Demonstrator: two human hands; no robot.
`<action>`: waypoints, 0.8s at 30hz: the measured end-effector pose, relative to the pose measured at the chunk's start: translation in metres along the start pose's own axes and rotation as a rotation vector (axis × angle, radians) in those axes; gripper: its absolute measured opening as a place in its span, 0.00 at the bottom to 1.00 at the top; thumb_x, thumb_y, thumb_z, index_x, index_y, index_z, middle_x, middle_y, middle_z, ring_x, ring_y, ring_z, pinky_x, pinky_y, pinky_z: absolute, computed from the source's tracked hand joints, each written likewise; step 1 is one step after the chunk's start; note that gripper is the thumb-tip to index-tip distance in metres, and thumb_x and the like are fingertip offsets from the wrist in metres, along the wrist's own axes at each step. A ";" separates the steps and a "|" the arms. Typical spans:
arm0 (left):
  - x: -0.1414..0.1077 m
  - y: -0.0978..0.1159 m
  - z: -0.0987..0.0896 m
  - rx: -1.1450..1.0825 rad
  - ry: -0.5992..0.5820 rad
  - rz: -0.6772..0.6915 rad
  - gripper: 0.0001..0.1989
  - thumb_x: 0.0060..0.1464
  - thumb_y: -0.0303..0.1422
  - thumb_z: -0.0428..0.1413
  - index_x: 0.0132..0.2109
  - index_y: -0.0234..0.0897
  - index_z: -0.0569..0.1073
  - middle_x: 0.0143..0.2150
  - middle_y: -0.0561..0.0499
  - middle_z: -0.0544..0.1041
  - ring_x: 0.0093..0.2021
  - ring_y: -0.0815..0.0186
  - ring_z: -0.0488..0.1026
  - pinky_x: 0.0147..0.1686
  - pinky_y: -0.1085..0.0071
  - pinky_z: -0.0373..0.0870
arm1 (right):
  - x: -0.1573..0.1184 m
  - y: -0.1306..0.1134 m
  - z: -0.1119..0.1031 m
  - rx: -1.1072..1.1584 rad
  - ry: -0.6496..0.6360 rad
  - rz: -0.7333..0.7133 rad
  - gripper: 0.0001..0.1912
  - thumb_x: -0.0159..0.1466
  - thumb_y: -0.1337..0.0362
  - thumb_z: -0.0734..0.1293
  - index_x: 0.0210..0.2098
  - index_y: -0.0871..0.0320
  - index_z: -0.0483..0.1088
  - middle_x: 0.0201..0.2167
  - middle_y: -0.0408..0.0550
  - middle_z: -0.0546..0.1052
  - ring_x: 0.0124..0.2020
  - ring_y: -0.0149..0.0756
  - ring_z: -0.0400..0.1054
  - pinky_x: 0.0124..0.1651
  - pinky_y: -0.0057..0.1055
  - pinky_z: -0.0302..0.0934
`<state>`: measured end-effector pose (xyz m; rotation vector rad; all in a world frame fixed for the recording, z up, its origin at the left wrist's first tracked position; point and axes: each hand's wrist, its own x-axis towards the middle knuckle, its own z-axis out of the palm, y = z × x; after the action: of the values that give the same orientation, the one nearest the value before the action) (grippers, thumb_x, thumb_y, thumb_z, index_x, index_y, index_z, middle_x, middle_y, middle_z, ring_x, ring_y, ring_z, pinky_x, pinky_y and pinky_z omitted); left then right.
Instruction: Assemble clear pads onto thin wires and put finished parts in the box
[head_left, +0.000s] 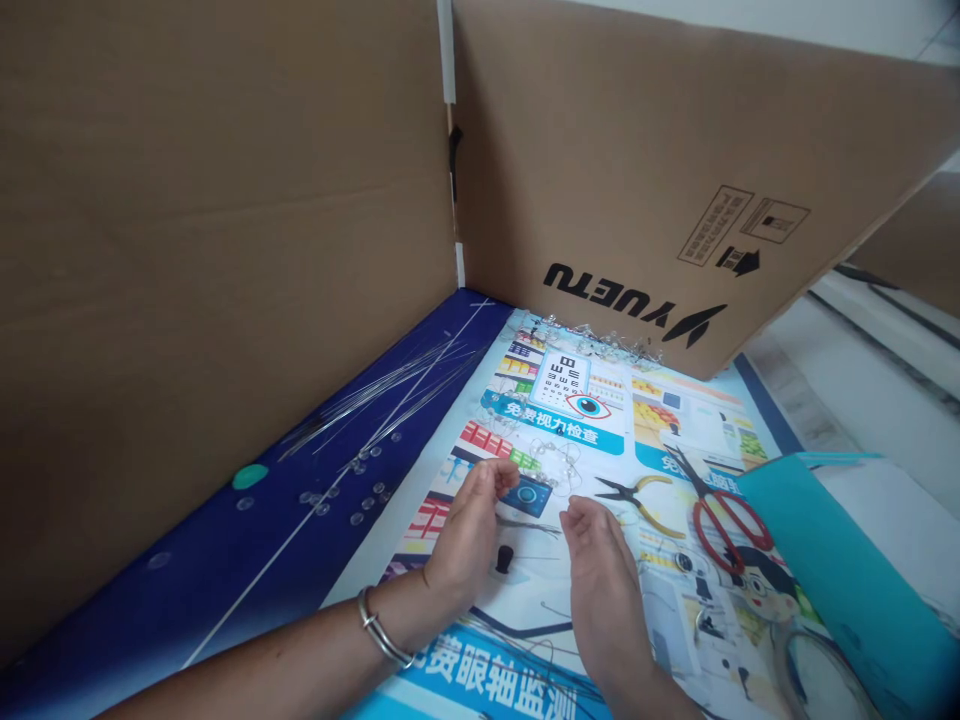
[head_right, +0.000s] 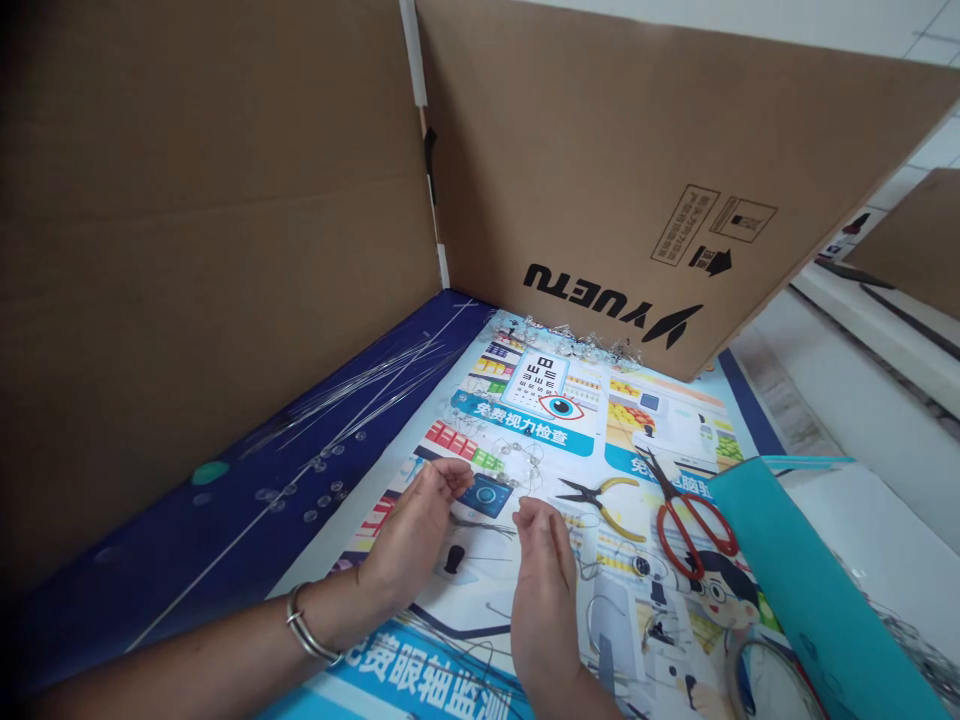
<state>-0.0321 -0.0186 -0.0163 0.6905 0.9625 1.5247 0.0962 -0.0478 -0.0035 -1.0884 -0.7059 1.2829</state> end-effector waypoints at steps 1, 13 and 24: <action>0.000 0.000 0.000 -0.003 -0.004 0.007 0.19 0.58 0.45 0.45 0.41 0.36 0.72 0.40 0.46 0.71 0.44 0.61 0.66 0.49 0.63 0.59 | 0.000 0.000 0.000 0.001 -0.004 -0.001 0.11 0.63 0.56 0.61 0.39 0.54 0.70 0.41 0.45 0.70 0.49 0.38 0.60 0.59 0.43 0.47; -0.001 -0.004 0.000 0.045 -0.011 0.025 0.19 0.61 0.43 0.41 0.42 0.36 0.70 0.40 0.47 0.70 0.44 0.61 0.65 0.50 0.62 0.58 | -0.002 0.003 0.000 0.023 -0.030 -0.023 0.11 0.62 0.56 0.62 0.39 0.54 0.70 0.40 0.46 0.71 0.49 0.38 0.60 0.59 0.43 0.46; -0.003 -0.004 0.001 0.022 -0.002 0.028 0.18 0.60 0.43 0.42 0.41 0.37 0.71 0.40 0.47 0.71 0.44 0.61 0.66 0.50 0.62 0.58 | -0.004 0.004 0.000 0.038 -0.026 -0.018 0.12 0.61 0.55 0.62 0.39 0.54 0.71 0.41 0.46 0.70 0.50 0.40 0.59 0.60 0.45 0.45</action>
<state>-0.0282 -0.0213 -0.0189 0.7239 0.9732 1.5391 0.0938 -0.0517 -0.0062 -1.0343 -0.7060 1.2923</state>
